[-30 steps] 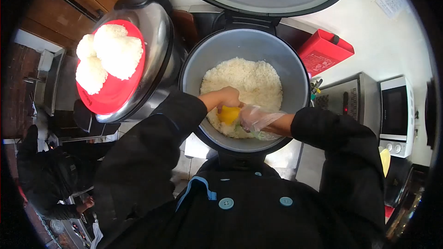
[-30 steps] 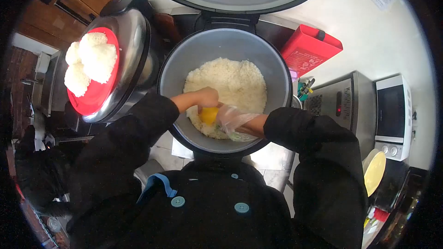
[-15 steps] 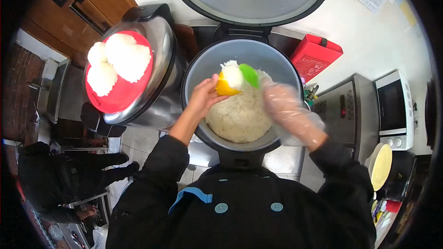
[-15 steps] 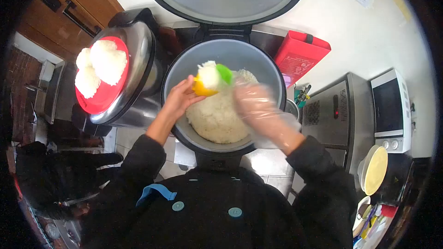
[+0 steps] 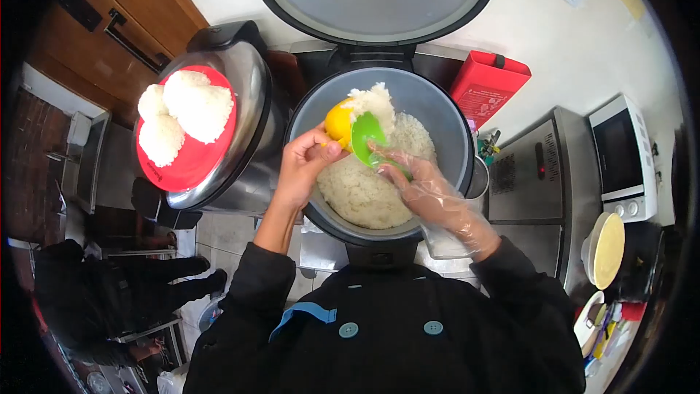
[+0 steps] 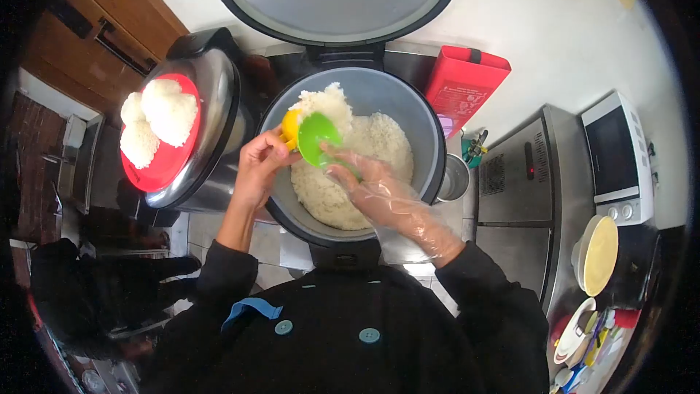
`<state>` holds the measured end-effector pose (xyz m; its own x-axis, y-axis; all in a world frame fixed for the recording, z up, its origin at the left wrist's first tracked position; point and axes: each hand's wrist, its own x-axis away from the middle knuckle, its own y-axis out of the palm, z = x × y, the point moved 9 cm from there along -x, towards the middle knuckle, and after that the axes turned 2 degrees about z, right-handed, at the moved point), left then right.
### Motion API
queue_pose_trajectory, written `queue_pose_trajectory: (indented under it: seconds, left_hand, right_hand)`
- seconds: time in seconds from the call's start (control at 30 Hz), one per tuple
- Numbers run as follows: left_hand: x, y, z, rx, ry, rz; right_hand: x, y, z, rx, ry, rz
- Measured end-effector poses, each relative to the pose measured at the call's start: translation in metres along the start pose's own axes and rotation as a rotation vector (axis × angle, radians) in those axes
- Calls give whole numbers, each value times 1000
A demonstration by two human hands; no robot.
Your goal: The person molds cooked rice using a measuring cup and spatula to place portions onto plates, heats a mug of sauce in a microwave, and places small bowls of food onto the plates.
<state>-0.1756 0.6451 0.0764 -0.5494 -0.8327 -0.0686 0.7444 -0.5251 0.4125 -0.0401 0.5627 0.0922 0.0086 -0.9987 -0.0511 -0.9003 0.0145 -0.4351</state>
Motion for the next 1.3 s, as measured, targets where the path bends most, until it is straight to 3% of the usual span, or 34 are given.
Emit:
queue_pose_trajectory:
  seconds: [0.13, 0.23, 0.3, 0.4, 0.53, 0.6, 0.67, 0.73, 0.8, 0.9, 1.0, 1.07, 1.13, 1.23, 1.3]
  left_hand:
    - [0, 7, 11, -325, 118, -28]
    - [-1, 15, 11, -500, 167, -49]
    - [-3, 16, 9, -569, 182, -48]
    - [-6, 3, -5, -605, 185, -31]
    - [-8, -18, -26, -117, -20, 88]
    - [-7, -20, -34, 42, -97, 137]
    - [-8, -7, -15, -289, 174, -3]
    - [-2, 1, -11, -441, 190, 23]
    - [2, 11, -11, -595, 212, 45]
    - [8, 17, -5, -576, 343, 88]
    - [9, 2, -12, -503, 263, 112]
    - [7, -28, -48, -26, -199, 185]
    - [1, -33, -47, -20, -186, 131]
    - [1, -14, -37, 12, -208, 38]
    - [6, -12, -30, -50, -154, 75]
  right_hand:
    - [-4, 16, 21, -188, 112, -35]
    - [-3, 28, 52, -443, 396, 11]
    - [6, 46, 57, -1077, 678, -17]
    - [3, 39, 53, -1235, 748, -130]
    - [2, 5, 75, -1094, 759, 86]
    - [-3, -7, 83, -818, 487, 183]
    - [0, 9, 89, -801, 572, 151]
    - [4, 34, 75, -1103, 648, 62]
    - [8, 37, 73, -1112, 680, 141]
    - [10, 45, 66, -1209, 669, 23]
    - [11, 38, 86, -1141, 666, -102]
    - [-15, -8, 79, 28, 51, 4]
    - [-15, -29, 33, 124, 68, 19]
    - [-13, -19, -1, 431, -126, 16]
    - [-14, -16, -6, 576, -64, -56]
